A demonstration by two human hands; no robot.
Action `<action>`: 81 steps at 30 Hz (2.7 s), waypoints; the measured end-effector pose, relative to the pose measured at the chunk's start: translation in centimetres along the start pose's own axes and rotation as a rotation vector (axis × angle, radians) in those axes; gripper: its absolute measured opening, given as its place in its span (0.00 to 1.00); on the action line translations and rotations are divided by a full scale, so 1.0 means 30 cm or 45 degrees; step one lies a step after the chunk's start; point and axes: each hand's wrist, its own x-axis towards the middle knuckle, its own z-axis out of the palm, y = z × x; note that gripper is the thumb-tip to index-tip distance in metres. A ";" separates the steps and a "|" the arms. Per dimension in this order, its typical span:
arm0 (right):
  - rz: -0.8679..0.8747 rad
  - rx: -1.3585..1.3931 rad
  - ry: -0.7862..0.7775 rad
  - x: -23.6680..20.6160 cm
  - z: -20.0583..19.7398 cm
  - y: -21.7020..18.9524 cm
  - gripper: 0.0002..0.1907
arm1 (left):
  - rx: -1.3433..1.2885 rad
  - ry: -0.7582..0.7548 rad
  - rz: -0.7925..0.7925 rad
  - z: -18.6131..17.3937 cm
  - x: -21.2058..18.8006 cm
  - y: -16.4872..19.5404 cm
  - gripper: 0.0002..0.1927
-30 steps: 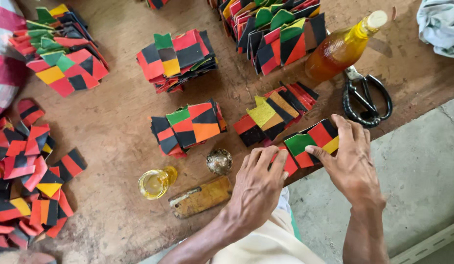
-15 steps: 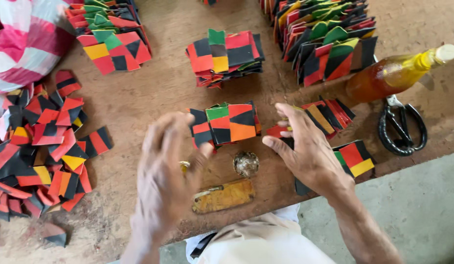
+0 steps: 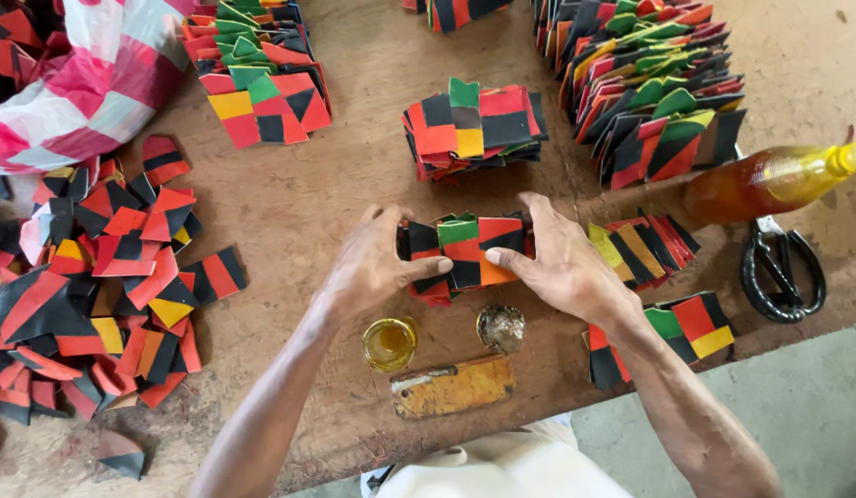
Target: The person opens a bottle of liquid, pours some into a small cup on the workbench, then picks up colorful foam pieces one at a time, dips or wets them in the cup, and presses them together into stacks, building up piles of assembled pieces on the table.
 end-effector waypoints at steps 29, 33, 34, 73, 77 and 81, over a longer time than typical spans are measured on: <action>-0.175 0.035 -0.342 0.154 0.165 -0.402 0.39 | 0.114 -0.011 -0.550 -0.379 -0.280 -0.187 0.47; 0.020 -0.042 0.014 0.112 -0.040 -0.314 0.32 | 0.238 0.345 -0.206 -0.428 -0.293 -0.103 0.50; 0.018 0.020 0.159 0.116 -0.079 -0.285 0.32 | 0.116 0.400 -0.048 -0.422 -0.269 -0.087 0.47; -0.082 0.031 -0.216 0.515 0.289 -0.400 0.36 | 0.012 0.168 -0.079 -0.430 0.063 -0.388 0.38; -0.109 0.060 -0.251 0.483 0.306 -0.414 0.38 | 0.009 0.127 -0.217 -0.444 0.029 -0.377 0.40; -0.133 0.132 -0.194 0.468 0.274 -0.418 0.38 | 0.037 0.348 -0.067 -0.424 0.002 -0.352 0.41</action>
